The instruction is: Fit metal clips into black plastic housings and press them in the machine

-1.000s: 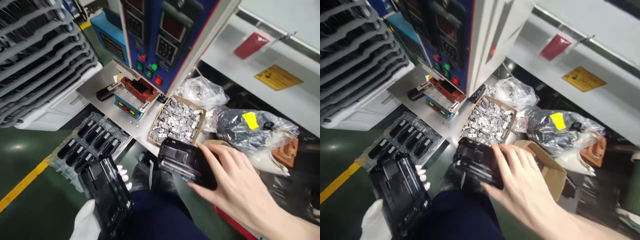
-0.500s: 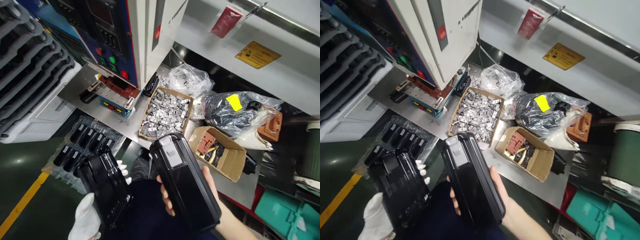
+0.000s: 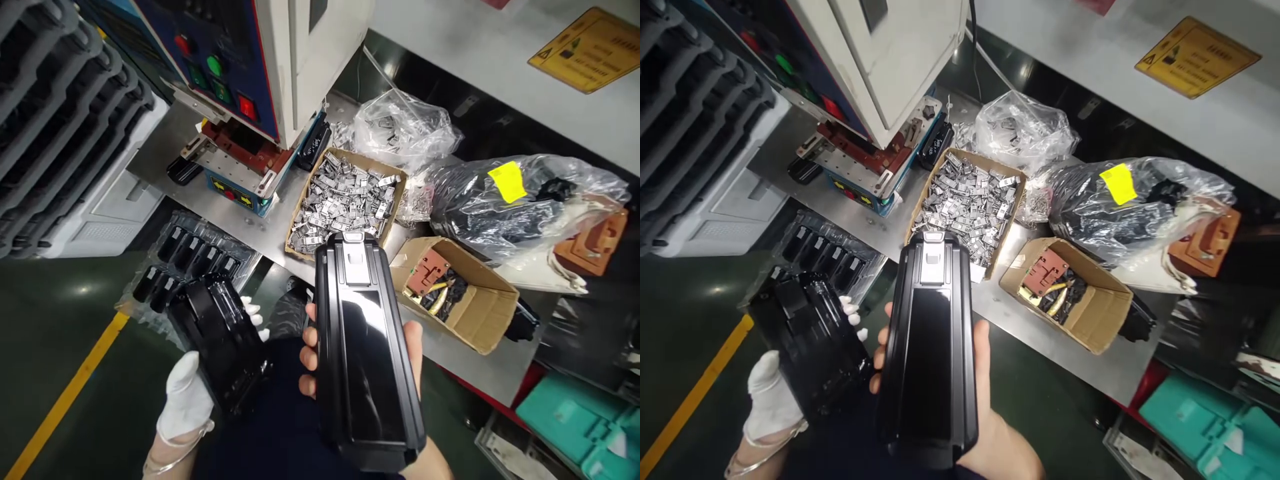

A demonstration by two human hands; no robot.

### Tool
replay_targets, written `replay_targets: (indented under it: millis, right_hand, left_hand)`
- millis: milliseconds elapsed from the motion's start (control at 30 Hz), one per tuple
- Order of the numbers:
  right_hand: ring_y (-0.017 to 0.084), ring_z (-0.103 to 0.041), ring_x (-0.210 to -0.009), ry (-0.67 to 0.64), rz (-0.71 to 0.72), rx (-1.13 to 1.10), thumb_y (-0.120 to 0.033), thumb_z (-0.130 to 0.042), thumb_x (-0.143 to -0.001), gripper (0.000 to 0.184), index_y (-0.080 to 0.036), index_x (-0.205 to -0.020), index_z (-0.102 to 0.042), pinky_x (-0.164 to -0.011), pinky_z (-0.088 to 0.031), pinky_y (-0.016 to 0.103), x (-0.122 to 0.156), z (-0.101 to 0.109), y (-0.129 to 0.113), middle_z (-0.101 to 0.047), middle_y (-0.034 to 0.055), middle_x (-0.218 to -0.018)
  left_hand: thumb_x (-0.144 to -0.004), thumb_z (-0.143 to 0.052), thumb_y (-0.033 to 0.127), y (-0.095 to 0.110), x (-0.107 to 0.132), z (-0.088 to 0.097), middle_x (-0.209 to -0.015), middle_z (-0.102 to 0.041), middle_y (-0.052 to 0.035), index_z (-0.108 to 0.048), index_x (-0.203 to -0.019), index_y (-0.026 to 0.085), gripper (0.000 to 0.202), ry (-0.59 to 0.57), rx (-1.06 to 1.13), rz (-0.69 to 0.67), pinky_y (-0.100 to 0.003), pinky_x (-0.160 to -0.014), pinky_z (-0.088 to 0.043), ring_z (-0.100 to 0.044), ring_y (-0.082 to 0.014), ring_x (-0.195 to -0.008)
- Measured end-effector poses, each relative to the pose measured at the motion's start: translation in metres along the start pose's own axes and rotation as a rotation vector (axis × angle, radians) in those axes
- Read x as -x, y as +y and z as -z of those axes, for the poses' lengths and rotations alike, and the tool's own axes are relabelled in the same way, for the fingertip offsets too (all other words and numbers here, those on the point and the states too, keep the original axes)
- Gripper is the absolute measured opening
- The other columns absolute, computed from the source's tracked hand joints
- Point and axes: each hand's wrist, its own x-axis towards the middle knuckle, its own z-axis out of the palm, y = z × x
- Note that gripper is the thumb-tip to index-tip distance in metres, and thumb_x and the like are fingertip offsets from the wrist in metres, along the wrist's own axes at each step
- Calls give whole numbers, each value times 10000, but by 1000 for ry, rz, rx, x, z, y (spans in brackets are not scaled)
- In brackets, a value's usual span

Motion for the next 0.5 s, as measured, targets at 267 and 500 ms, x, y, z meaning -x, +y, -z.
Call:
replay_targets:
  millis: [267,500]
  right_hand:
    - [200,-625,-853,52,60,80,-904,-721,-710,917,-245,-1346,-761,-810,-586,254,2,0,12,-728,59,-1071]
    - [199,-648,-903,399,245,381,-899,-567,-846,725,-234,-1046,-775,-818,-572,308,-70,89,-19,-723,32,-1016]
  left_hand:
    - [-1050,-536,434,-5,5,9,-1591,-511,-124,-501,-1577,156,597,-36,-8,-22,-459,-1191,-490,-553,-342,-1445]
    - [-984,-666,420,-7,-4,-3,-1492,-610,-31,-643,-1458,268,499,-2,-116,27,-309,-1129,-540,-640,-250,-1358]
